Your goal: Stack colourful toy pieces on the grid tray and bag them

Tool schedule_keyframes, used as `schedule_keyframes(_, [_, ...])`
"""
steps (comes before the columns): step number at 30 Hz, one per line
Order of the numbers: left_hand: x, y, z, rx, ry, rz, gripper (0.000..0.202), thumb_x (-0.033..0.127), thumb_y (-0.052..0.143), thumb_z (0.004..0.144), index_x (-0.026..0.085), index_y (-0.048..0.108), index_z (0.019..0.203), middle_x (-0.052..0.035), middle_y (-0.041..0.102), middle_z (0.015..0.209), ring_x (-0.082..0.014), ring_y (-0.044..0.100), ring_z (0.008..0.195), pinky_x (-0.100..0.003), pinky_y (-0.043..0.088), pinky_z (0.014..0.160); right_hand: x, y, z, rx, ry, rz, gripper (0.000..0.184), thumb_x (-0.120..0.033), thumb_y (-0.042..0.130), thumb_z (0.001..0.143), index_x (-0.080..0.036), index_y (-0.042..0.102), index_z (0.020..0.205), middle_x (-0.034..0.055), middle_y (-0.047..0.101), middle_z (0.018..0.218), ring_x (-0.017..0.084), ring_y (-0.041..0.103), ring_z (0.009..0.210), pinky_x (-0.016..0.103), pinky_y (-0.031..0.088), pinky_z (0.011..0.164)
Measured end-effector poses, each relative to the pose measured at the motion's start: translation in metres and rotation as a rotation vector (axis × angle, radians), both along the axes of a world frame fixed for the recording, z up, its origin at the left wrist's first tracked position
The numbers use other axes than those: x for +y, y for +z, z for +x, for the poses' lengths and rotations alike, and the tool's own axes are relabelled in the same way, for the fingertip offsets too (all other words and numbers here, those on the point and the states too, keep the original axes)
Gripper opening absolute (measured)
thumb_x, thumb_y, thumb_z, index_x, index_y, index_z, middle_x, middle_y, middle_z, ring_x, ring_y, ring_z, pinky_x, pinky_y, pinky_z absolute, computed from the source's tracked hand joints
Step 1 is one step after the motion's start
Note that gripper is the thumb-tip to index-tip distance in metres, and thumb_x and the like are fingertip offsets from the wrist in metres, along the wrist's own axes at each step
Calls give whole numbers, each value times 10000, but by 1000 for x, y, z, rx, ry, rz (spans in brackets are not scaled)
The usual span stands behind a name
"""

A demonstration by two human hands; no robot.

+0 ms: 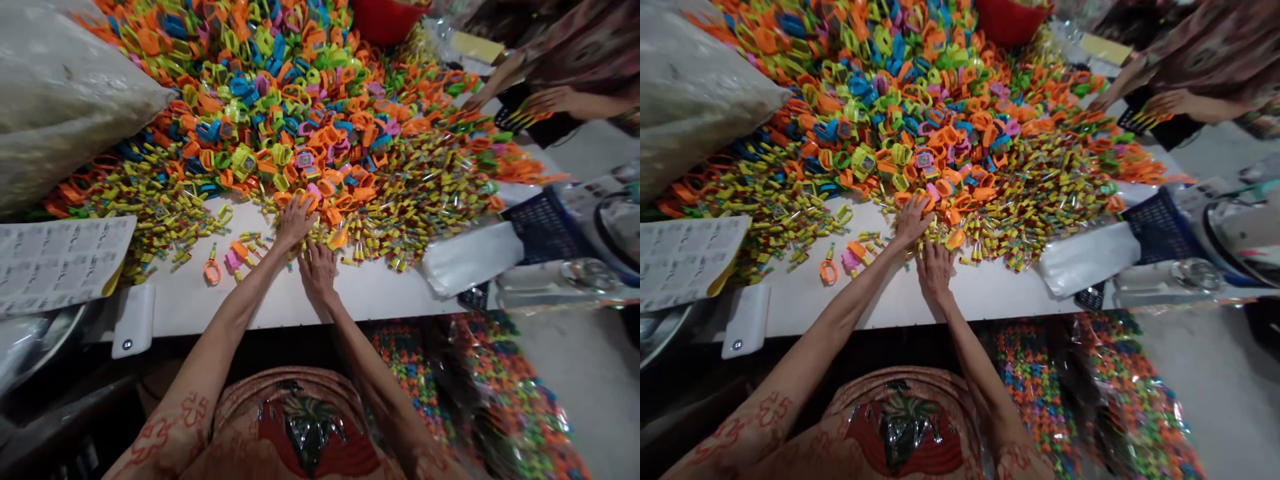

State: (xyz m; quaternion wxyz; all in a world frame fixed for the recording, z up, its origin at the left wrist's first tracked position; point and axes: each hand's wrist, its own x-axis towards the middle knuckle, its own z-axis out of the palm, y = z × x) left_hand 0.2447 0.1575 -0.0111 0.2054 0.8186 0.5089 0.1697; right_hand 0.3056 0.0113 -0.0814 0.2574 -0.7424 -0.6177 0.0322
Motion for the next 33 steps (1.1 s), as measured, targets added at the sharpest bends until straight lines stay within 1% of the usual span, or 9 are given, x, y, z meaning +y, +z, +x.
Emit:
schedule_keyframes(3, [-19,6,-26,-7,42,29,626,418,588,962,343,423,1561,-90,276,1699,-346,284,1544,-614,250,1227,-7,-3,16,21,-2,5,527,-329,493,988,-130,525,1475,204,584,1368,322,490,1261,496,345,1096])
schedule_keyframes(7, [-40,0,-73,6,440,-9,623,464,473,1011,226,392,1581,-191,232,1698,-359,242,1565,-597,269,1222,-10,-6,15,149,-32,42,527,-325,452,1002,-150,498,1497,200,568,1398,308,482,1317,502,361,1135])
schedule_keyframes(9, [-44,-7,-80,51,545,-79,631,493,437,1020,191,404,1573,-223,247,1685,-373,240,1565,-602,247,1231,-11,-4,2,218,-78,47,558,-365,416,1026,-161,431,1546,207,516,1469,304,444,1382,503,368,1150])
schedule_keyframes(12, [-42,-15,-61,109,482,-71,590,485,393,1035,196,445,1546,-208,316,1663,-375,282,1546,-629,230,1230,-11,0,-23,208,-103,6,653,-431,447,1022,-142,339,1598,235,388,1588,327,326,1490,540,328,1182])
schedule_keyframes(15, [-40,-18,-21,118,364,-44,533,455,361,1048,172,541,1462,-195,378,1636,-361,369,1497,-588,292,1214,-7,3,-31,98,-74,-61,653,-366,491,1000,-130,361,1595,236,322,1637,353,266,1527,571,257,1210])
schedule_keyframes(22, [-57,-17,51,82,279,-76,480,443,376,1052,179,581,1397,-186,400,1621,-314,435,1457,-483,375,1174,10,8,43,-35,-151,-138,551,-227,438,1020,-189,445,1569,213,352,1639,349,338,1488,562,314,1165])
schedule_keyframes(25, [-60,-13,54,40,208,-96,423,461,431,1031,227,627,1324,-146,433,1603,-305,455,1436,-501,377,1169,15,18,68,-40,-130,-171,518,-265,435,1052,-186,457,1564,214,355,1637,354,375,1458,543,321,1153])
schedule_keyframes(29, [-46,-5,45,51,251,-40,352,497,539,961,247,715,1137,-131,536,1507,-343,509,1359,-551,378,1140,20,40,77,-6,-101,-235,456,-217,433,1050,-159,538,1490,187,438,1585,307,468,1378,448,399,1118])
schedule_keyframes(33, [-21,15,35,-10,145,2,258,374,526,889,202,717,884,-155,699,1201,-331,610,1183,-488,452,1063,18,67,75,-49,-182,-257,282,-118,473,996,-142,715,1141,149,700,1208,246,639,1081,349,543,901])
